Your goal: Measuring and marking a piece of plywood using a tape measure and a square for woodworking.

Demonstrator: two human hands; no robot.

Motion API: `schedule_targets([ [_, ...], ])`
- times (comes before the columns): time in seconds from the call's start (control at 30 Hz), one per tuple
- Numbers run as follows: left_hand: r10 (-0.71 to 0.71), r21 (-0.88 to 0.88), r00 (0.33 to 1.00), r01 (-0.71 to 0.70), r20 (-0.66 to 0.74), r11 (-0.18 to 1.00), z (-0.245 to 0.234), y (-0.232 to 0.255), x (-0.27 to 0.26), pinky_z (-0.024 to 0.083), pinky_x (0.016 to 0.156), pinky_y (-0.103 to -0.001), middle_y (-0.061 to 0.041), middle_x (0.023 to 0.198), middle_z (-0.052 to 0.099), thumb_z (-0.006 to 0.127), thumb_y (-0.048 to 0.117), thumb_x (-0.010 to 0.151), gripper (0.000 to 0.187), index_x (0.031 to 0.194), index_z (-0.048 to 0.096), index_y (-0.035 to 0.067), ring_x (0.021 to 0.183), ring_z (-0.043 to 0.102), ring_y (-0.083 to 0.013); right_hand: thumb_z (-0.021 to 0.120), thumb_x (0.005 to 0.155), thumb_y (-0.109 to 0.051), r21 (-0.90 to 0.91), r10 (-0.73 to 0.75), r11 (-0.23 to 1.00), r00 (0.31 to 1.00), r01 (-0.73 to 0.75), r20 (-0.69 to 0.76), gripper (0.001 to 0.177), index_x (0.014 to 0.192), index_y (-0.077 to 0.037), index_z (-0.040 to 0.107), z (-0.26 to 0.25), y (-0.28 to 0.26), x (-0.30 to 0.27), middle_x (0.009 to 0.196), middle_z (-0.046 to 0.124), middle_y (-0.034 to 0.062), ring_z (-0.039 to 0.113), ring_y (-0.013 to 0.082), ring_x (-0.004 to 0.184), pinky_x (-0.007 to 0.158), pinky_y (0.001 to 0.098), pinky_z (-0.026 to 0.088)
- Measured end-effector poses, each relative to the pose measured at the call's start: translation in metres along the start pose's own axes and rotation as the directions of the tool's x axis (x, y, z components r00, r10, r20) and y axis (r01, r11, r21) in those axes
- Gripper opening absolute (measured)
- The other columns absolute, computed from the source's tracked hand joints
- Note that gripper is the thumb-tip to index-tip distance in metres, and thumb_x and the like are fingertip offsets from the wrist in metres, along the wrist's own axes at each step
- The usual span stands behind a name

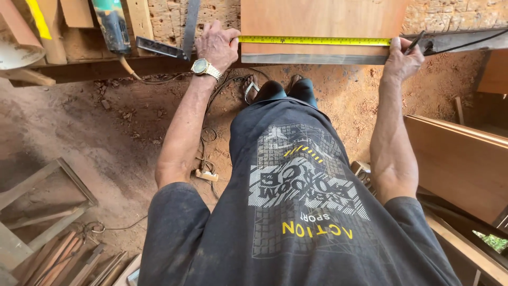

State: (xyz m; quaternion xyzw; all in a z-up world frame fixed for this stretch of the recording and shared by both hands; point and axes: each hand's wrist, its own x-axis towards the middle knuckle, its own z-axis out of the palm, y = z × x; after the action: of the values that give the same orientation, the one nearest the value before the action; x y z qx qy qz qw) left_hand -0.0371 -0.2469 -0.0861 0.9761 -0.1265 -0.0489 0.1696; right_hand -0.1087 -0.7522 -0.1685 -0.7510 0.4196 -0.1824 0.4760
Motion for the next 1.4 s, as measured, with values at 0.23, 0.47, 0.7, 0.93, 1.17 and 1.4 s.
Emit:
schedule_targets([
  [0.23,0.006,0.027,1.0,-0.005,-0.003,1.0,0.006,-0.002,0.001,0.054,0.065,-0.04,-0.011,0.092,0.062,0.074,0.023,0.09,0.019,0.106,0.083,0.026,0.091,0.061,-0.0273,0.078,0.095,-0.008,0.252,-0.118,0.964,0.985,0.083,0.124,0.008,0.1,-0.003,0.08,-0.003,0.018,-0.005,0.089,0.078,0.0041,0.07,0.0099,0.079,0.073,0.026,0.061],
  [0.47,0.02,0.02,1.0,-0.019,-0.005,1.0,-0.001,-0.003,-0.001,0.056,0.063,-0.041,-0.011,0.094,0.062,0.073,0.023,0.09,0.018,0.105,0.082,0.025,0.09,0.062,-0.027,0.081,0.093,-0.001,0.4,-0.167,0.912,0.975,0.095,0.149,0.008,0.1,0.002,0.078,0.002,0.035,0.01,0.092,0.078,0.0069,0.071,0.0125,0.082,0.079,0.0273,0.062],
  [0.7,0.054,0.01,0.998,-0.053,-0.044,0.999,-0.005,0.001,-0.002,0.057,0.065,-0.042,-0.011,0.097,0.062,0.075,0.023,0.09,0.017,0.105,0.082,0.023,0.094,0.062,-0.0277,0.081,0.089,-0.003,0.308,-0.067,0.951,0.989,0.024,0.129,0.007,0.094,-0.002,0.077,-0.002,0.019,0.002,0.087,0.078,0.004,0.073,0.0113,0.078,0.075,0.0272,0.066],
  [0.93,0.07,0.04,0.996,-0.068,-0.059,0.997,-0.005,0.002,0.0,0.057,0.067,-0.044,-0.01,0.097,0.062,0.076,0.024,0.088,0.014,0.1,0.082,0.023,0.096,0.062,-0.0289,0.082,0.089,-0.001,0.328,-0.05,0.945,0.993,0.013,0.106,0.005,0.091,-0.001,0.078,0.0,0.025,0.008,0.086,0.078,0.0055,0.072,0.0116,0.076,0.076,0.0277,0.065],
  [1.17,0.034,-0.003,0.999,-0.034,-0.038,0.999,-0.002,0.001,0.002,0.057,0.065,-0.043,-0.01,0.095,0.063,0.078,0.026,0.088,0.013,0.1,0.083,0.025,0.093,0.062,-0.0278,0.082,0.089,-0.002,0.328,-0.041,0.945,0.992,-0.001,0.121,0.005,0.091,-0.002,0.077,-0.001,0.02,0.006,0.086,0.078,0.0051,0.072,0.0114,0.075,0.075,0.0278,0.064],
  [1.4,0.027,0.008,0.998,-0.027,-0.053,1.0,-0.001,0.001,0.003,0.057,0.067,-0.044,-0.009,0.094,0.065,0.079,0.027,0.086,0.012,0.097,0.084,0.026,0.093,0.063,-0.0272,0.083,0.089,0.001,0.367,-0.059,0.93,0.991,0.01,0.122,0.006,0.091,0.0,0.077,0.003,0.045,0.023,0.086,0.078,0.0054,0.07,0.0114,0.076,0.076,0.0277,0.062],
])
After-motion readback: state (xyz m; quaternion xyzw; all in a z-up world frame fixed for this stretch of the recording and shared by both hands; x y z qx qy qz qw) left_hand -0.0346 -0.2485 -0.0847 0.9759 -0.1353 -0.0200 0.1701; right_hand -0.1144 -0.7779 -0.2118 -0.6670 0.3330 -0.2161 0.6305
